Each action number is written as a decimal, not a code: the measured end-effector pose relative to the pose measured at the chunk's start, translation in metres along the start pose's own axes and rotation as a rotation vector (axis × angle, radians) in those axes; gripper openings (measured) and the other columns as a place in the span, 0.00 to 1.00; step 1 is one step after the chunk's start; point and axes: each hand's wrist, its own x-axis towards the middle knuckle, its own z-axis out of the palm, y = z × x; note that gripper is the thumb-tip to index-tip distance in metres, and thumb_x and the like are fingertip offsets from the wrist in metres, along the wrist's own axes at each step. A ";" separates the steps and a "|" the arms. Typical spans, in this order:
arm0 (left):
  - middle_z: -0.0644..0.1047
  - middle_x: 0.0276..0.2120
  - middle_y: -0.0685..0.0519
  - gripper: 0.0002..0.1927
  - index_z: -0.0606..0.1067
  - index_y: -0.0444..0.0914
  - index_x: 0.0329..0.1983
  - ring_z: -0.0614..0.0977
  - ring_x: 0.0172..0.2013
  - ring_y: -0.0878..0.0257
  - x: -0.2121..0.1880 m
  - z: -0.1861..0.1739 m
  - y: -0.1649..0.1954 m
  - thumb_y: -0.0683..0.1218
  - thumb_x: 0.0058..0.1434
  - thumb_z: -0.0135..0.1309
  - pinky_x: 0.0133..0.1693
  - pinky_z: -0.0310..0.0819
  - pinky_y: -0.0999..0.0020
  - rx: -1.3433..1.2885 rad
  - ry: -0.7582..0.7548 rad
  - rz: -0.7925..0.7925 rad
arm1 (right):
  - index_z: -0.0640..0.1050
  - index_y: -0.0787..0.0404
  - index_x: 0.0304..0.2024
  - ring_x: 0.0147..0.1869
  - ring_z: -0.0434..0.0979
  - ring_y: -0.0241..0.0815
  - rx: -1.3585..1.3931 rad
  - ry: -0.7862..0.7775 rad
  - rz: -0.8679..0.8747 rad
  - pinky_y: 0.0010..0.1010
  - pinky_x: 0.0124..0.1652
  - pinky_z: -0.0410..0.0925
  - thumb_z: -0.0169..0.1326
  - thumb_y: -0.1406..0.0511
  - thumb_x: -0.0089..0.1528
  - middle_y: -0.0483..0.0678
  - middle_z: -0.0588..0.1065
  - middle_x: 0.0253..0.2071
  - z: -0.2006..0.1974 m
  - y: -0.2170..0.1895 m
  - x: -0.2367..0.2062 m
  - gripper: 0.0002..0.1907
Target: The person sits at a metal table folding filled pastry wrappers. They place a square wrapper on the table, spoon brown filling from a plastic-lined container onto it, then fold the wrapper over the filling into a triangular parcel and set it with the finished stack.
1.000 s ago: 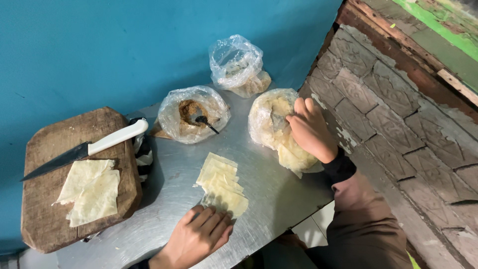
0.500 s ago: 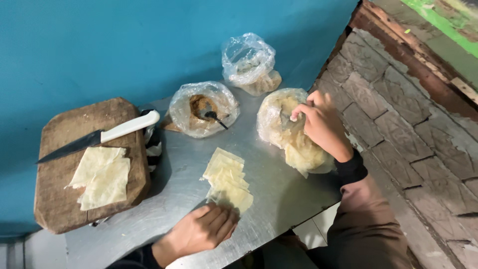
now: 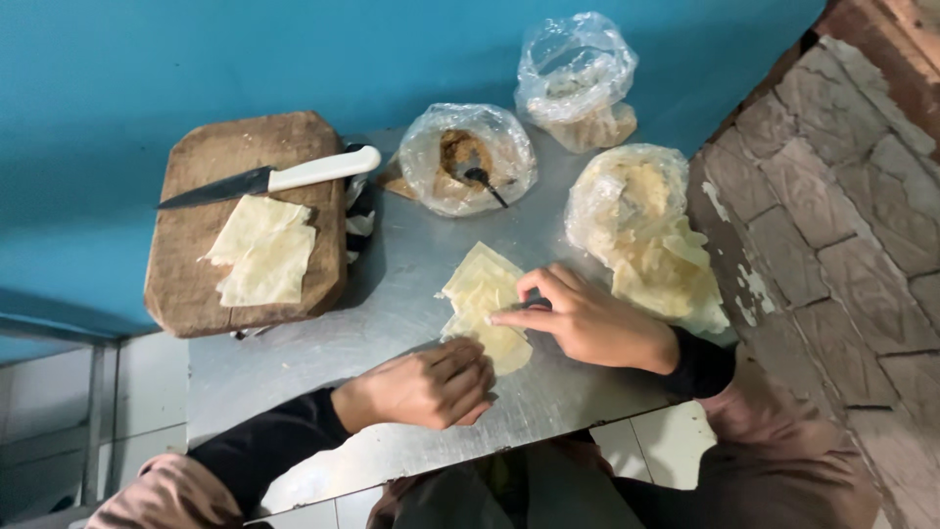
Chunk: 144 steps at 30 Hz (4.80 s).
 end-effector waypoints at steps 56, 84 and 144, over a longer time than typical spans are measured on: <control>0.78 0.44 0.45 0.20 0.75 0.33 0.43 0.81 0.49 0.49 -0.016 0.023 0.011 0.55 0.65 0.54 0.60 0.72 0.54 -0.085 -0.022 -0.205 | 0.86 0.50 0.35 0.50 0.66 0.50 0.130 0.188 0.236 0.34 0.52 0.63 0.47 0.81 0.53 0.47 0.68 0.44 0.067 0.043 0.044 0.24; 0.77 0.43 0.46 0.16 0.75 0.34 0.42 0.81 0.48 0.52 -0.015 0.024 0.013 0.54 0.65 0.55 0.61 0.71 0.53 -0.052 -0.037 -0.224 | 0.79 0.52 0.55 0.57 0.68 0.41 -0.766 0.147 -0.175 0.29 0.45 0.65 0.56 0.67 0.59 0.41 0.69 0.59 0.046 0.013 0.027 0.20; 0.79 0.48 0.43 0.22 0.75 0.30 0.49 0.80 0.53 0.51 -0.014 0.016 0.010 0.54 0.65 0.56 0.60 0.72 0.55 -0.282 -0.081 -0.361 | 0.75 0.41 0.67 0.37 0.62 0.37 -0.530 0.078 -0.299 0.27 0.34 0.67 0.57 0.70 0.57 0.34 0.65 0.43 0.017 0.041 0.033 0.35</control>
